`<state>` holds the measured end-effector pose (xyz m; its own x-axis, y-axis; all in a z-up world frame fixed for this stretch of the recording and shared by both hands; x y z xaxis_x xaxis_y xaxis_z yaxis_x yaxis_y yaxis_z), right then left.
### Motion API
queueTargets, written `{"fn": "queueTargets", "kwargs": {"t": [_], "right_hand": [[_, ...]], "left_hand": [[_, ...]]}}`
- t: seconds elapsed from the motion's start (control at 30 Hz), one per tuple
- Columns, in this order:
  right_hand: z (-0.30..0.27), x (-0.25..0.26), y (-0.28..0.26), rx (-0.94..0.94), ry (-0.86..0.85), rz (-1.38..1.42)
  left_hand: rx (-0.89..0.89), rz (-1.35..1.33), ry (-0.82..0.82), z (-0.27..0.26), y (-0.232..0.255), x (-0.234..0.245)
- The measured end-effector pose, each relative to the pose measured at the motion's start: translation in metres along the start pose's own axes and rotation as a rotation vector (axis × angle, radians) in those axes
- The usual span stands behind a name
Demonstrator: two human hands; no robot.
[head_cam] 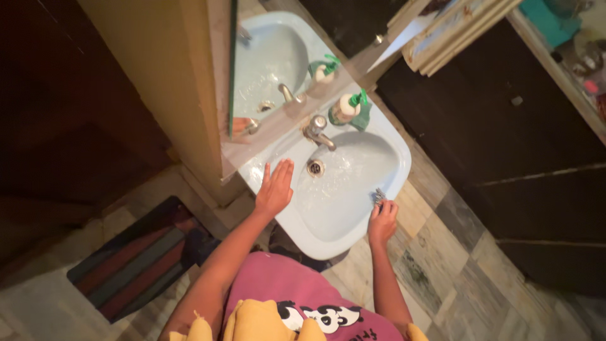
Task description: The person places a soap dispenser on the sink counter and then uses a metal scouring pad to scrub the sink basin, faucet, and drain area. The person scrubs the sink surfaces thoroughly while the water runs.
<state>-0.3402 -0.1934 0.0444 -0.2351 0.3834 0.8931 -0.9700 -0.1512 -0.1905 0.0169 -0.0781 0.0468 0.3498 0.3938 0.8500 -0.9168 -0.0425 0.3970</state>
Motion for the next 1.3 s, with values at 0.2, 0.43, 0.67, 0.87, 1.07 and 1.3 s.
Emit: {"fn": "queueTargets", "kwargs": {"t": [0.2, 0.43, 0.67, 0.87, 1.07, 1.3], "right_hand": [[0.075, -0.008, 0.009, -0.013, -0.128, -0.044], [0.169, -0.029, 0.003, -0.029, -0.354, -0.080], [0.205, -0.075, 0.005, -0.172, -0.474, -0.177], [0.207, -0.119, -0.061, -0.165, -0.510, -0.134], [0.213, -0.110, -0.134, 0.299, -0.544, -0.030], [0.201, -0.089, -0.069, 0.036, -0.493, -0.129]], "left_hand": [[0.006, -0.047, -0.024, 0.001, -0.002, -0.003], [0.025, -0.073, -0.034, 0.002, -0.004, -0.006], [0.030, -0.083, 0.012, 0.002, -0.006, 0.001], [0.037, -0.091, -0.004, 0.004, -0.005, -0.001], [0.023, -0.077, 0.000, 0.002, -0.004, -0.001], [0.036, -0.077, -0.023, 0.004, -0.005, -0.001]]}}
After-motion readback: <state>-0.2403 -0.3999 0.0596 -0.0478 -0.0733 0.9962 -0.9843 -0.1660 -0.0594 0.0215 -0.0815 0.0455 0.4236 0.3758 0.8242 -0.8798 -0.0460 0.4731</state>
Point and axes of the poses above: each hand's wrist, its own z-axis towards the middle knuckle, its own x-axis out of the back of the hand, y = z × x, the point moved 9 cm from there along z, towards the middle knuckle, and after that the axes turned 5 degrees about -z, right-handed, at the moved point
